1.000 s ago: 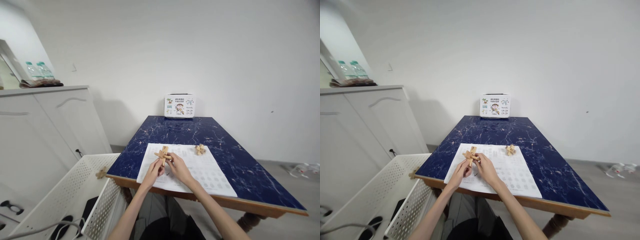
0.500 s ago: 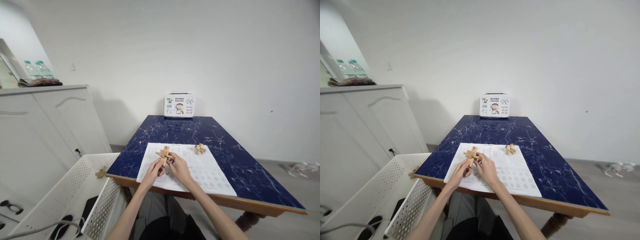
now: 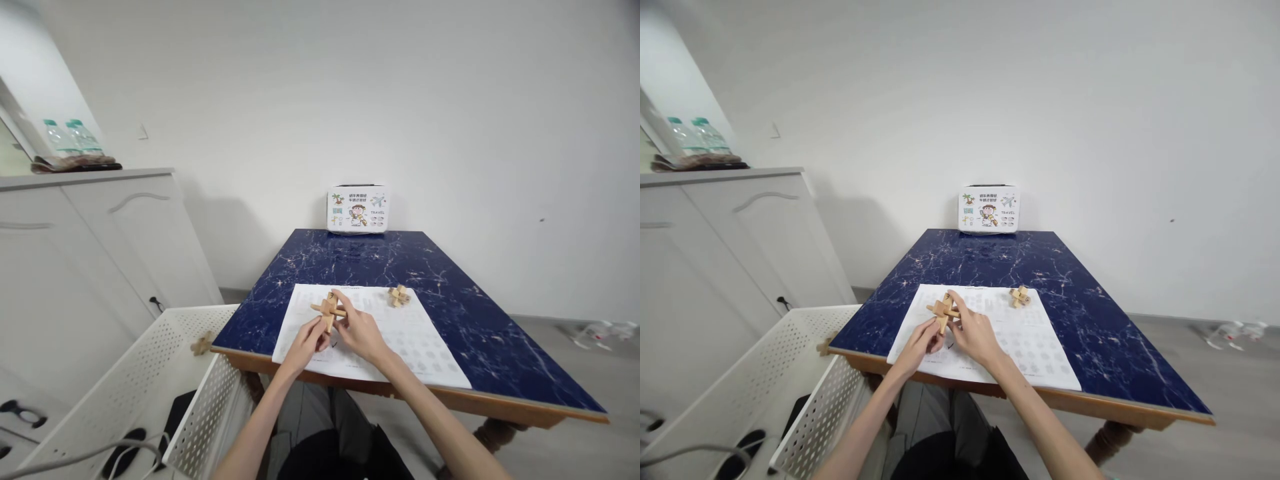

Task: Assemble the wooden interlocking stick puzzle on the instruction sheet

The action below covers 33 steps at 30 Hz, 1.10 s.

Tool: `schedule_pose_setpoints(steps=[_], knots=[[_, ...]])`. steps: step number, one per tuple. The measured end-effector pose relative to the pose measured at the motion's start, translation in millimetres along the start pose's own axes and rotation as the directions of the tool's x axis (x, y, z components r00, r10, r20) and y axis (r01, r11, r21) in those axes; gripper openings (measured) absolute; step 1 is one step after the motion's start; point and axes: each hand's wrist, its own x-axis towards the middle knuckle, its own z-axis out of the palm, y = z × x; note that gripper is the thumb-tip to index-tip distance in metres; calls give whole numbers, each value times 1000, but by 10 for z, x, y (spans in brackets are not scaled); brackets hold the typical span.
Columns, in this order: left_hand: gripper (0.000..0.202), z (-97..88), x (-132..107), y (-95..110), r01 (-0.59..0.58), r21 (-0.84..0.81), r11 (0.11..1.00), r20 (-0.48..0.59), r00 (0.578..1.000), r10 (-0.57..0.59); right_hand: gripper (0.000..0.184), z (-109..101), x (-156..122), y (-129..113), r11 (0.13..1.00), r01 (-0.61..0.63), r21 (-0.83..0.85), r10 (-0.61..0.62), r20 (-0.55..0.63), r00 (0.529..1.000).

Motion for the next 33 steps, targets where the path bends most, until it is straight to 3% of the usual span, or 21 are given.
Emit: schedule_pose_setpoints(steps=[9, 19, 27, 31, 33], knots=[[45, 54, -1, 1, -7, 109, 994, -63, 998, 14, 65, -61, -3, 136, 997, -64, -32, 62, -65, 996], [37, 44, 20, -47, -47, 170, 984, -62, 996, 58, 55, -626, -460, 723, 955, -248, -166, 216, -188, 958], [37, 42, 38, -17, -29, 217, 976, -68, 997, 45, 37, -1023, -748, 997, 846, -457, -275, 357, -343, 869], [37, 45, 50, -21, -17, 219, 976, -71, 997, 33, 32, -1026, -840, 880, 805, -535, -257, 363, -501, 786], [37, 46, 64, 1, -6, 217, 976, -69, 997, 22, 30, -964, -879, 742, 853, -485, -193, 309, -561, 768]])
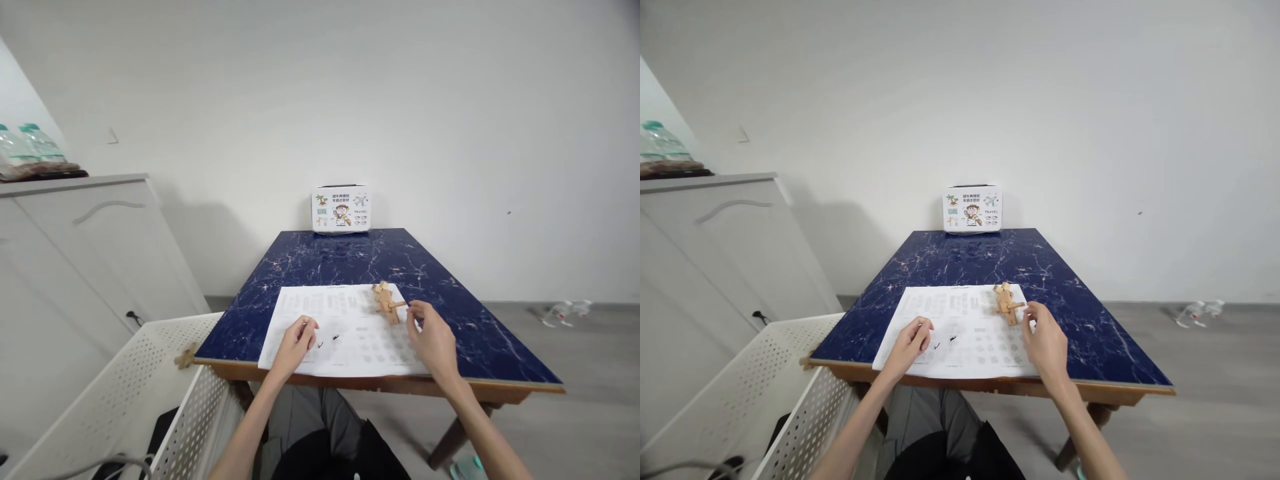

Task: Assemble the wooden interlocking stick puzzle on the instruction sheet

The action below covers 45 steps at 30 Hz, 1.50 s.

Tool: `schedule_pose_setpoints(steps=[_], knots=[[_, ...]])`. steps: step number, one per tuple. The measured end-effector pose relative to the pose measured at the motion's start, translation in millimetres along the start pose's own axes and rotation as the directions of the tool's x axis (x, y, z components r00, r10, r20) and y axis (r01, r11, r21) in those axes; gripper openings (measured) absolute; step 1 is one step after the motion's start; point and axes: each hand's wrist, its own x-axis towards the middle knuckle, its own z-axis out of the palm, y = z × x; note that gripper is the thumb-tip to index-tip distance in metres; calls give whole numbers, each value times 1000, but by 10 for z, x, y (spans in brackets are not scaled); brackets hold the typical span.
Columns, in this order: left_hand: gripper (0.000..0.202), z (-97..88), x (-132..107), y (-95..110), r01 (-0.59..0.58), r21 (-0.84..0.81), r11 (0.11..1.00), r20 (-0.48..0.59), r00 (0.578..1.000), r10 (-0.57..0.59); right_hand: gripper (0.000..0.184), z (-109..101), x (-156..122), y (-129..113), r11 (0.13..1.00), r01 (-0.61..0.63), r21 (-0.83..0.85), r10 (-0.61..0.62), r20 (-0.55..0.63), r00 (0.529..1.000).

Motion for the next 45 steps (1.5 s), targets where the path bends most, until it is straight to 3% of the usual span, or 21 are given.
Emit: schedule_pose_setpoints(steps=[2, 4, 8, 10, 14, 29, 37, 45], knots=[[36, -34, 21, 39, -2, 31, 1000, 8, 1000, 1, 29, 2, -109, -144, 987, 56, 152, -61, 29, 998], [34, -125, 48, 74, -24, 117, 993, 8, 1000, 23, 26, 37, -186, -282, 948, 59, 313, -120, 180, 976], [30, -495, 106, 30, -46, 371, 927, -39, 997, 65, 25, 160, -192, -402, 865, -66, 498, -191, 449, 873], [28, -710, 127, -43, -8, 433, 901, -117, 991, 66, 28, 203, -158, -379, 843, -131, 521, -183, 507, 842], [28, -962, 143, -159, 24, 448, 894, -232, 969, 90, 32, 206, -125, -306, 839, -147, 524, -174, 513, 841], [29, -954, 119, -239, 30, 436, 899, -232, 969, 80, 32, 311, -157, -177, 841, -131, 526, -148, 456, 878], [20, -936, 188, -301, -127, 691, 712, -9, 983, 184, 25, 409, -147, -146, 859, -68, 507, -158, 390, 907], [19, -906, 196, -335, -115, 809, 577, 0, 981, 194, 32, 440, -145, -152, 873, -79, 481, -116, 363, 925]])
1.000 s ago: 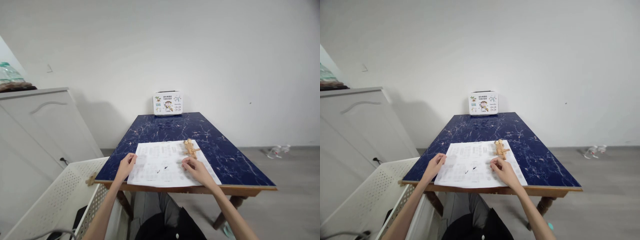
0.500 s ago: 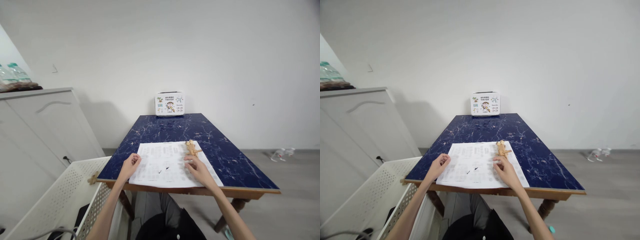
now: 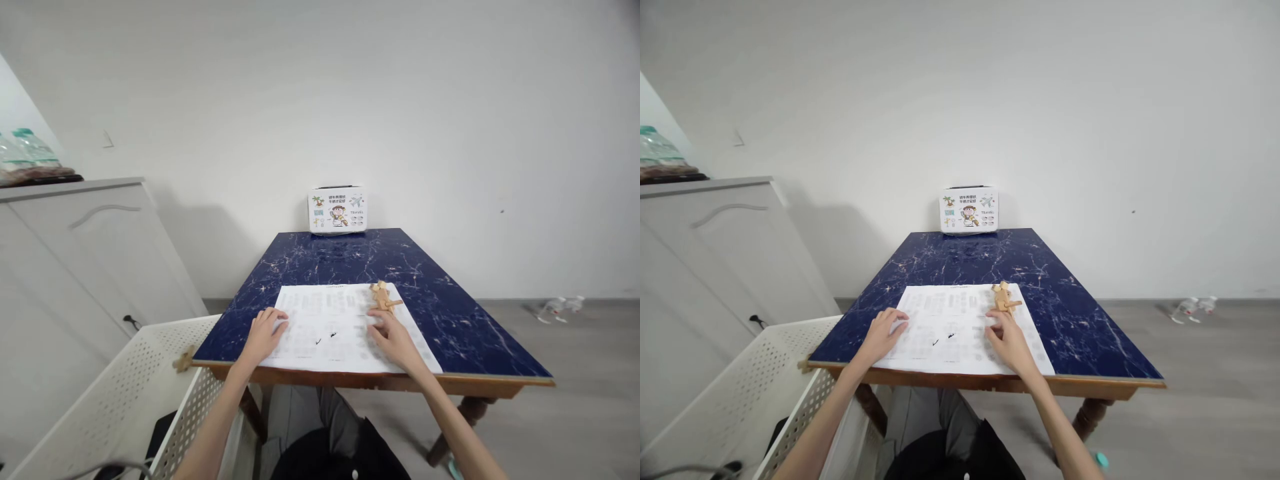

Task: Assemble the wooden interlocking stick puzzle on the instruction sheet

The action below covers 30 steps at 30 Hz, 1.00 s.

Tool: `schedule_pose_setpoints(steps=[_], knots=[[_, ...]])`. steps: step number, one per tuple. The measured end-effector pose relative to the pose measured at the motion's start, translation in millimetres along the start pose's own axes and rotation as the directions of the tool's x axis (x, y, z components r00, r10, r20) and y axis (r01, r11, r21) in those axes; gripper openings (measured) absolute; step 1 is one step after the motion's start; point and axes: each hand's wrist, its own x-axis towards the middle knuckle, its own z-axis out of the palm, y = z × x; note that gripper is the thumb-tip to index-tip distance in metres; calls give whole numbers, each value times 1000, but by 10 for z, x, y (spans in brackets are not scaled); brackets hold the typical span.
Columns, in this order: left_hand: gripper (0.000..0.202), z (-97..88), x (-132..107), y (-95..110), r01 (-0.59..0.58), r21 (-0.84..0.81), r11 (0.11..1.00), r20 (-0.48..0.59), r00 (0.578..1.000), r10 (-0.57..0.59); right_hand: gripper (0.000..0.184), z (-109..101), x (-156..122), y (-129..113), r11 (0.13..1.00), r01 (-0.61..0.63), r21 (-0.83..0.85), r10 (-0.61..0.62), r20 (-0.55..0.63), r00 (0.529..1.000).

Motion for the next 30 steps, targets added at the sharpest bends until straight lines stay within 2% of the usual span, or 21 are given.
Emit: schedule_pose_setpoints(steps=[4, 7, 9, 12, 15, 17, 19, 21, 23, 26, 30], knots=[[33, -24, -44, 16, 7, 24, 1000, 46, 999, -8, 45, 7, 5, 68, 995, -92, 35, 92, -21, 995], [46, -42, -54, 32, 35, 27, 999, 62, 997, -36, 43, -49, -1, 137, 988, -146, 49, 149, -68, 986], [47, -47, -50, 41, 51, 21, 998, 59, 997, -52, 36, -113, -24, 142, 985, -171, 8, 171, -107, 979], [46, -46, -39, 38, 56, 7, 998, 53, 997, -57, 23, -207, -61, 23, 984, -136, -115, 121, -129, 984], [45, -38, -31, 18, 48, 2, 999, 42, 998, -48, 20, -264, 12, -215, 962, -25, -272, -3, -104, 995], [43, -33, -28, 6, 39, 0, 999, 30, 999, -39, 22, -282, 174, -360, 902, 61, -428, -114, -99, 989], [41, -31, -27, 2, 31, -3, 1000, 23, 999, -31, 28, -288, 410, -439, 791, 99, -603, -198, -100, 975], [39, -33, -27, 4, 30, -5, 1000, 23, 999, -30, 34, -278, 660, -436, 650, 39, -759, -148, -76, 986], [37, -36, -28, 9, 29, -7, 1000, 23, 999, -29, 42, -246, 862, -374, 510, -26, -860, 24, -16, 1000], [35, -38, -31, 14, 30, -5, 1000, 20, 999, -30, 36, -174, 1018, -265, 482, -3, -876, 83, 42, 996], [33, -31, -37, 8, 24, -4, 1000, 14, 1000, -24, 20, -115, 1064, -271, 510, 78, -857, 53, 122, 991]])
